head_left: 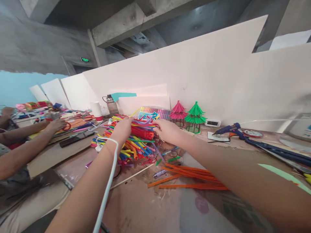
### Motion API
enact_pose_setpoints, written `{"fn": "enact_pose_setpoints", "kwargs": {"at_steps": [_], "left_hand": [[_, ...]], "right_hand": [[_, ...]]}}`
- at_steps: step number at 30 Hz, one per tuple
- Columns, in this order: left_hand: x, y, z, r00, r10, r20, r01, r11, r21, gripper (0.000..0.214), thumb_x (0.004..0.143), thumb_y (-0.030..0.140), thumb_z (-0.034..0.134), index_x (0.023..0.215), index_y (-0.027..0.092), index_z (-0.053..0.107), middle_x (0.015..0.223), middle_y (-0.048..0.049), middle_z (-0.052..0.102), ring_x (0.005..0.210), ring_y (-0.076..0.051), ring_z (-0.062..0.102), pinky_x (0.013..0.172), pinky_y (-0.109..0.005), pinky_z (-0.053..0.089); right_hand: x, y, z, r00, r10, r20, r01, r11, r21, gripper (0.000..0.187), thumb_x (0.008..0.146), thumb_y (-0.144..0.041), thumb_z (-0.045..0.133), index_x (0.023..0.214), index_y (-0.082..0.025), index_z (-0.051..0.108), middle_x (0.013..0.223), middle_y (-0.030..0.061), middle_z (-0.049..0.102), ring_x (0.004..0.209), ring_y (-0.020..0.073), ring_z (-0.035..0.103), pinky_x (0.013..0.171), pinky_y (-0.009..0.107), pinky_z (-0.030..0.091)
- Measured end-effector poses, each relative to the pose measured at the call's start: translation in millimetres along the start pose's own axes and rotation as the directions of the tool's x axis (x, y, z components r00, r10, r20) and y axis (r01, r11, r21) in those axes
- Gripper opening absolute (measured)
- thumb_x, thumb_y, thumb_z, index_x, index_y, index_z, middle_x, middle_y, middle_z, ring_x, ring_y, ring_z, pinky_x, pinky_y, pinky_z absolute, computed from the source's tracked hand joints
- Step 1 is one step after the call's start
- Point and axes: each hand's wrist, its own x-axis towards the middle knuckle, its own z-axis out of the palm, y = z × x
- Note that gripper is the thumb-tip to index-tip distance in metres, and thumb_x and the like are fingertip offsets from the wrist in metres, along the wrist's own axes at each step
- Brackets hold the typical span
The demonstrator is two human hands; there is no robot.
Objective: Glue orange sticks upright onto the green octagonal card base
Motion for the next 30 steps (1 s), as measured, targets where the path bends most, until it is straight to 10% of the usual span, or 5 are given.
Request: {"fn": "enact_pose_setpoints", "kwargs": {"at_steps": [9,16,24,30], "left_hand": [[-15.4,-18.8,5.5,0.952,0.097,0.290,-0.077,0.994,-0.080,0.032,0.079,0.008,0.052,0.096,0.020,0.077,0.097,-0.0074,0.078,0.093,-0.022,0.073,0.081,-0.027,0.054],[-26.6,-22.4,13.7,0.860,0.215,0.463,-0.151,0.974,-0.171,0.021,0.068,0.011,0.065,0.085,0.020,0.075,0.078,-0.0014,0.075,0.074,-0.019,0.070,0.064,-0.023,0.050],[-46.1,-12.6,33.3,0.879,0.392,0.271,-0.324,0.908,-0.264,0.047,0.068,0.017,0.079,0.112,0.013,0.063,0.118,-0.0138,0.063,0.111,-0.030,0.061,0.099,-0.038,0.047],[-37.1,-19.8,43.2,0.873,0.458,0.169,-0.387,0.860,-0.332,0.023,0.084,0.022,0.070,0.105,0.015,0.066,0.108,-0.0102,0.066,0.105,-0.026,0.063,0.097,-0.036,0.048]], "right_hand": [[-3.2,-58.9,47.2,0.953,-0.128,0.276,0.147,0.988,-0.051,0.017,0.090,-0.030,0.067,0.096,-0.016,0.074,0.099,0.0133,0.078,0.093,0.0265,0.072,0.077,0.031,0.049],[3.5,-52.4,48.3,0.959,-0.079,0.272,0.103,0.992,-0.076,0.020,0.094,-0.016,0.052,0.098,-0.016,0.071,0.098,0.0102,0.077,0.093,0.0243,0.071,0.075,0.031,0.045],[-20.8,-41.4,55.1,0.960,-0.128,0.250,0.154,0.984,-0.088,0.054,0.082,-0.047,0.077,0.119,-0.013,0.059,0.115,0.0126,0.070,0.100,0.0275,0.068,0.074,0.032,0.046],[-15.4,-40.7,49.0,0.969,-0.151,0.194,0.182,0.971,-0.156,0.027,0.098,-0.033,0.060,0.117,-0.013,0.061,0.113,0.0115,0.069,0.105,0.0267,0.065,0.083,0.035,0.046]]}}
